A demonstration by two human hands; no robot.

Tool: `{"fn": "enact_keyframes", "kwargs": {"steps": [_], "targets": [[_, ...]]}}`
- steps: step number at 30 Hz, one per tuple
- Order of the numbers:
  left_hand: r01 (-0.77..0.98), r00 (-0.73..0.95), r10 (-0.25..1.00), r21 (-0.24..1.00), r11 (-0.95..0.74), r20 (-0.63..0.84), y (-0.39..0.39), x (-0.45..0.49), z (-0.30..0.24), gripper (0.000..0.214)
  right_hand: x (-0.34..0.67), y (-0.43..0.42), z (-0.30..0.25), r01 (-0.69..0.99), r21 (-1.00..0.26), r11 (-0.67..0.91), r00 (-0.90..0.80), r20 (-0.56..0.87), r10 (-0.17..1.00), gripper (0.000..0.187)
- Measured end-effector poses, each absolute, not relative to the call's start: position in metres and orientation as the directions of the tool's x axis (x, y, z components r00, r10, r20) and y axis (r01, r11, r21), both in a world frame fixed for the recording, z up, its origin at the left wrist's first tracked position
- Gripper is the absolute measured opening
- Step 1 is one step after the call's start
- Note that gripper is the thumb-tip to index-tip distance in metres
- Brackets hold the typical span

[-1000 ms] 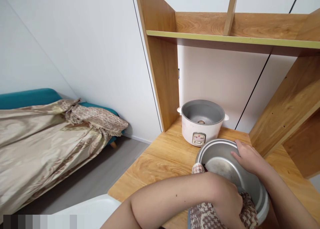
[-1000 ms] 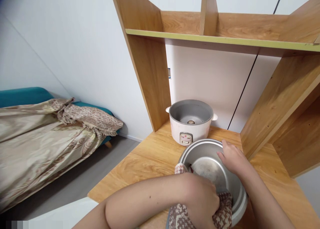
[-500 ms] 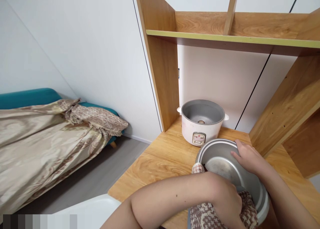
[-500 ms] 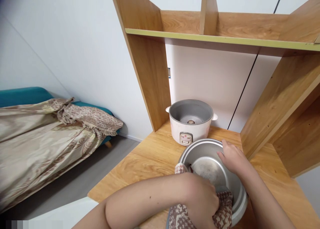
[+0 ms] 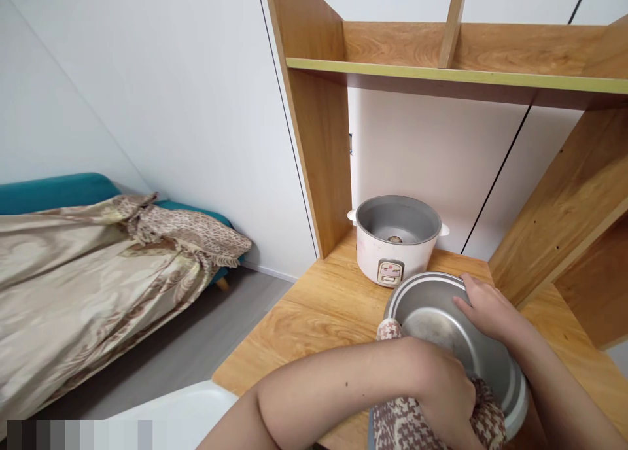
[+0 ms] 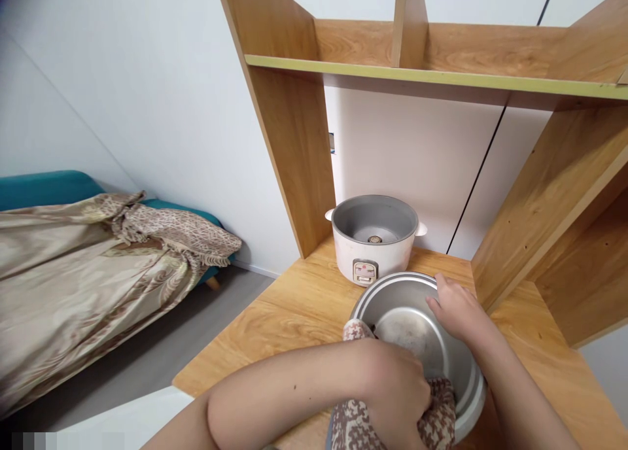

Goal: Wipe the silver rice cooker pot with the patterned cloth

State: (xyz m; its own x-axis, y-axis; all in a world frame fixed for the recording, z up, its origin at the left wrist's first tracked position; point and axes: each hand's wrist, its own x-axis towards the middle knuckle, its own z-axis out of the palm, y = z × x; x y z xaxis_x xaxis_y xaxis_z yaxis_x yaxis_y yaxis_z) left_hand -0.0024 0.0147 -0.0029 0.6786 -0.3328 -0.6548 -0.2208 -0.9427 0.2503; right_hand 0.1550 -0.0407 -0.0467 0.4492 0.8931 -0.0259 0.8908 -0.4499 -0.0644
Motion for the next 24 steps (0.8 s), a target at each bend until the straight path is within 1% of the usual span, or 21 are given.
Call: {"fn": "enact_keyframes", "kwargs": {"steps": [3, 6, 8, 13, 16, 19, 24], "targets": [[-0.196, 0.662, -0.329, 0.268, -0.943, -0.673, 0.015, -0.003, 0.0, 0.064, 0.155, -0.041, -0.047, 0.89, -0.064, -0.452, 0.452, -0.027, 0.892, 0.016], [-0.174, 0.665, -0.334, 0.296, -0.939, -0.668, 0.015, -0.003, 0.001, 0.065, 0.155, -0.041, -0.047, 0.889, -0.065, -0.453, 0.452, -0.026, 0.892, 0.017], [-0.167, 0.676, -0.326, 0.293, -0.941, -0.661, 0.015, -0.002, -0.001, 0.064, 0.155, -0.041, -0.046, 0.89, -0.066, -0.452, 0.451, -0.026, 0.892, 0.016], [-0.184, 0.737, -0.333, 0.3, -0.936, -0.588, 0.016, -0.001, -0.01, 0.056, 0.154, -0.041, -0.045, 0.89, -0.073, -0.45, 0.449, -0.03, 0.893, 0.016], [-0.169, 0.772, -0.326, 0.318, -0.933, -0.545, 0.017, -0.002, -0.012, 0.058, 0.154, -0.041, -0.045, 0.89, -0.072, -0.451, 0.45, -0.032, 0.893, 0.016], [-0.206, 0.744, -0.344, 0.294, -0.933, -0.573, 0.017, -0.003, -0.009, 0.065, 0.155, -0.041, -0.046, 0.888, -0.067, -0.455, 0.454, -0.034, 0.89, 0.016], [-0.219, 0.693, -0.327, 0.245, -0.945, -0.643, 0.015, -0.003, -0.005, 0.068, 0.155, -0.041, -0.045, 0.886, -0.063, -0.46, 0.458, -0.042, 0.888, 0.015]]}}
